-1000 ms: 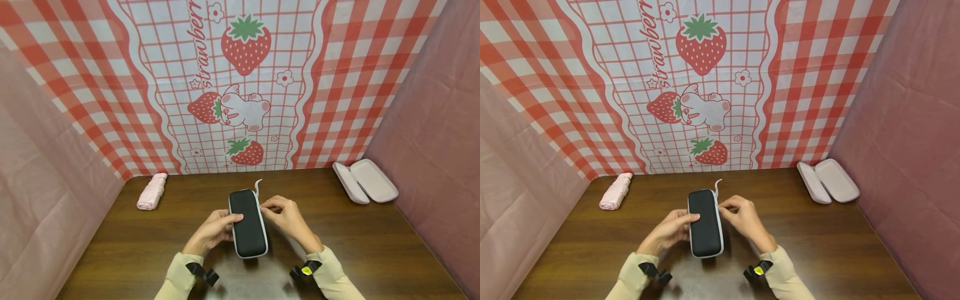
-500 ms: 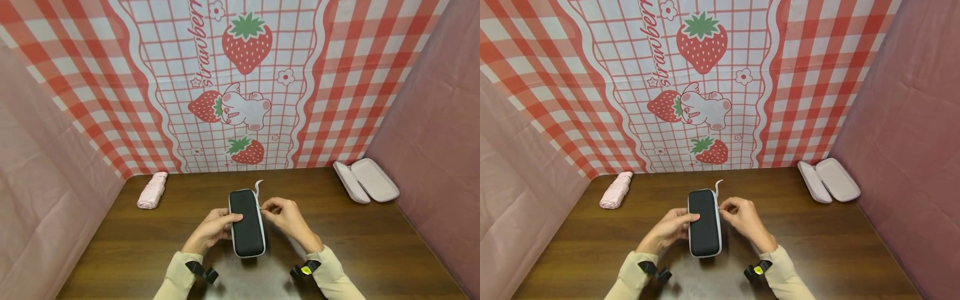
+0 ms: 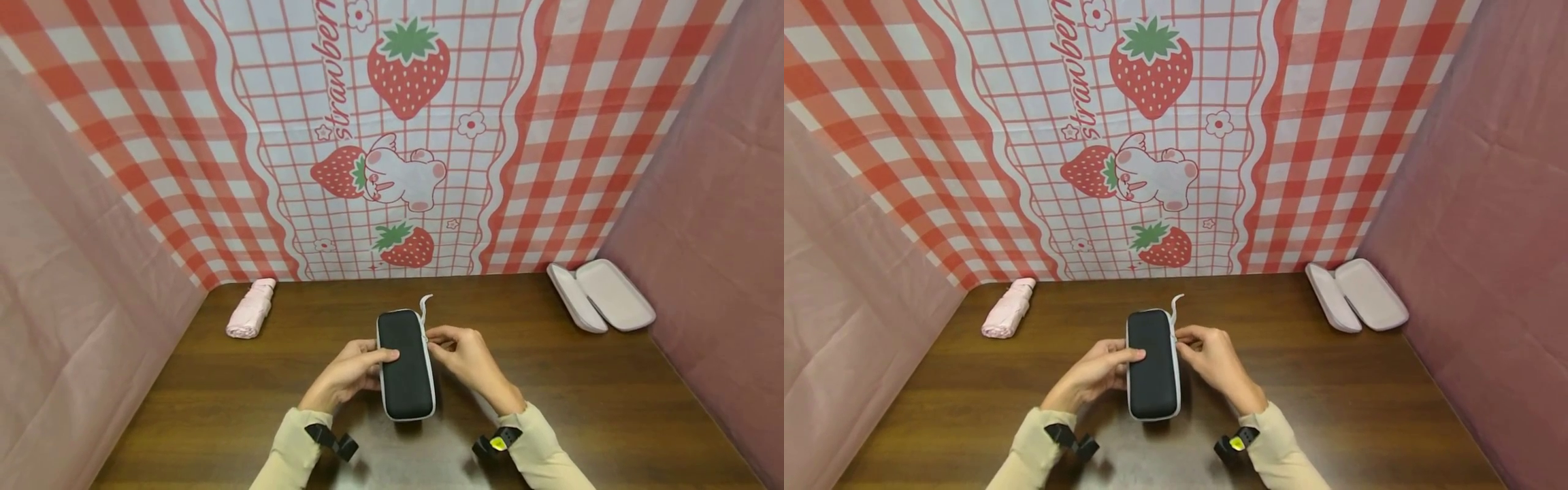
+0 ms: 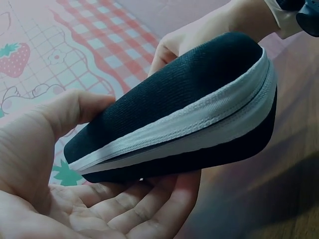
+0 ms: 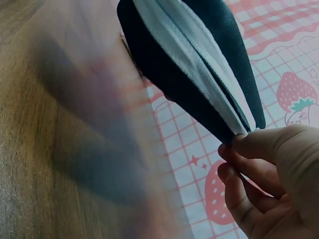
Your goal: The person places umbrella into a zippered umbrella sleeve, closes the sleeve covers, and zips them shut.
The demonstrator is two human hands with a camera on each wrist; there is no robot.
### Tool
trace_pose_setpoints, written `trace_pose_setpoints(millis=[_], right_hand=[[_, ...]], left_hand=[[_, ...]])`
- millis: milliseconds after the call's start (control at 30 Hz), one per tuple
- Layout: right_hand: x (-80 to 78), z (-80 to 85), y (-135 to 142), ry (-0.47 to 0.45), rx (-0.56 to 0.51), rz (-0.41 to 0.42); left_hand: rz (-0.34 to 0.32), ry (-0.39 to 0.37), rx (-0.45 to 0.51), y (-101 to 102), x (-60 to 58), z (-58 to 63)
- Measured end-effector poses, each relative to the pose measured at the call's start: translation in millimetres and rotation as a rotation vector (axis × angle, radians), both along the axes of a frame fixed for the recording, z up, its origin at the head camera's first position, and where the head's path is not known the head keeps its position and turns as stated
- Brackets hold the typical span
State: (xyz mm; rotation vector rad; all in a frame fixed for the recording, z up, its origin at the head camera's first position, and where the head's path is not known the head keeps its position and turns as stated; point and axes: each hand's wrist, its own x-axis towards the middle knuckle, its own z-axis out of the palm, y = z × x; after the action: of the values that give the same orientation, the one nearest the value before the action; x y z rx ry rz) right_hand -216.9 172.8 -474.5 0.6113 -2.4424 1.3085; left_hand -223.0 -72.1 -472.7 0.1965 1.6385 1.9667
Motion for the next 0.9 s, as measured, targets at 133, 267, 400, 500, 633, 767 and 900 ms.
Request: trace_pose_setpoints(millis=[133, 267, 400, 500, 633, 767, 900], right_hand=[[-1.0, 0.1, 0.9, 0.058, 0.030, 0.010], [-2.9, 1.4, 2.5, 0.122, 0.078, 0.027], [-4.6, 5.9, 2.5, 0.121, 0.126, 0.055], [-5.7, 8.7, 2.1, 0.122, 0.157, 0.070], [-7.2, 10.0, 1.9, 0.178, 0.185, 0.089], [-8.5, 9.9, 2.7, 0.251, 0.181, 0.123], [-8.3, 9.4, 4.0, 0.285, 0.188, 0.140]], left_hand=[[0.002, 0.006, -0.015, 0.5, 0.6, 0.3], [0.002, 0.017, -0.052, 1.3, 0.4, 1.8], [0.009, 0.027, -0.076, 0.1, 0.2, 2.6], [0.006, 0.030, -0.077, -0.7, 0.3, 2.6], [0.015, 0.031, -0.065, -0.9, 0.3, 3.1], [0.041, 0.038, -0.056, -1.0, -0.2, 3.3], [0.040, 0.036, -0.062, -1.8, -1.1, 1.6]])
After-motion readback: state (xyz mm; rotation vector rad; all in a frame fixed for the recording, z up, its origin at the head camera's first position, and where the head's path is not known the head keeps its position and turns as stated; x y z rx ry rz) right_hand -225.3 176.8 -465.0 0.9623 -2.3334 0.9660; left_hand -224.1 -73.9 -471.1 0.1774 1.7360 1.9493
